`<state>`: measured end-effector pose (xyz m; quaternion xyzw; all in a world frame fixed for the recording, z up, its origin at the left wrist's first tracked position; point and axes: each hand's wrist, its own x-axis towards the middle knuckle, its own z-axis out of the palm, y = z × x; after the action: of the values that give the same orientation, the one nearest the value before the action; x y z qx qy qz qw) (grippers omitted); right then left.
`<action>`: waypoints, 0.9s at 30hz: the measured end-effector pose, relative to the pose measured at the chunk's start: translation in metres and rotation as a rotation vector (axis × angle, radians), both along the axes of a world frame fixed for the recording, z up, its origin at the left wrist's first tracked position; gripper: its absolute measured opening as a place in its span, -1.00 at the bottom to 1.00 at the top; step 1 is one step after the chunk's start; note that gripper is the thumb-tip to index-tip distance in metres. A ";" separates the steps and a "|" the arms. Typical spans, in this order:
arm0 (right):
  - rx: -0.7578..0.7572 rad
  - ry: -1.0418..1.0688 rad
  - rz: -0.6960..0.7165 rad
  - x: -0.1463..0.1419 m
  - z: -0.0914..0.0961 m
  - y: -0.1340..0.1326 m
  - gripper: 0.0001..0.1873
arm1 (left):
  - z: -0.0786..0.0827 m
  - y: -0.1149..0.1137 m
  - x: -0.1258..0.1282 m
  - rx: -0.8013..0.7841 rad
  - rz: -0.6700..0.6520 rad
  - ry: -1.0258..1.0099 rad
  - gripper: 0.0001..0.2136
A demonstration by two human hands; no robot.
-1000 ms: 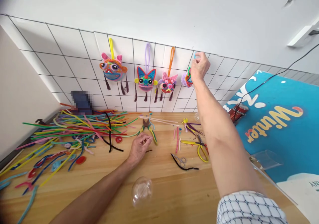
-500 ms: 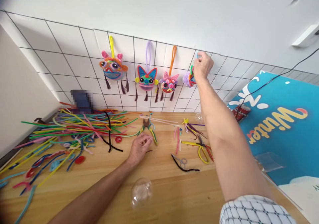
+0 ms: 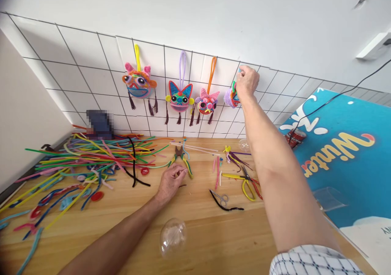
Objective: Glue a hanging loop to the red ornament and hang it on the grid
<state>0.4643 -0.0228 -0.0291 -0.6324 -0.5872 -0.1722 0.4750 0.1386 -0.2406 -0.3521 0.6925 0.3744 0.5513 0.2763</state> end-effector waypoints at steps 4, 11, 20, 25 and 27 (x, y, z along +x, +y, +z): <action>0.031 0.058 -0.076 -0.014 0.005 -0.021 -0.56 | 0.000 0.000 0.000 -0.019 -0.005 0.022 -0.80; -0.029 0.001 -0.120 -0.019 0.012 -0.033 -0.50 | 0.001 -0.001 0.000 -0.041 -0.019 0.037 -0.81; -0.043 -0.030 -0.140 -0.020 0.014 -0.037 -0.52 | 0.000 -0.001 0.000 -0.066 -0.011 0.092 -0.84; -0.044 -0.058 -0.156 -0.014 0.013 -0.033 -0.50 | 0.001 -0.001 -0.001 -0.060 -0.027 0.107 -0.85; -0.063 -0.080 -0.130 -0.011 0.013 -0.032 -0.47 | 0.001 -0.001 -0.001 -0.060 -0.032 0.106 -0.84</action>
<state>0.4536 -0.0552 -0.0164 -0.6765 -0.5686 -0.2091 0.4187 0.1378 -0.2417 -0.3516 0.7180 0.3938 0.4978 0.2856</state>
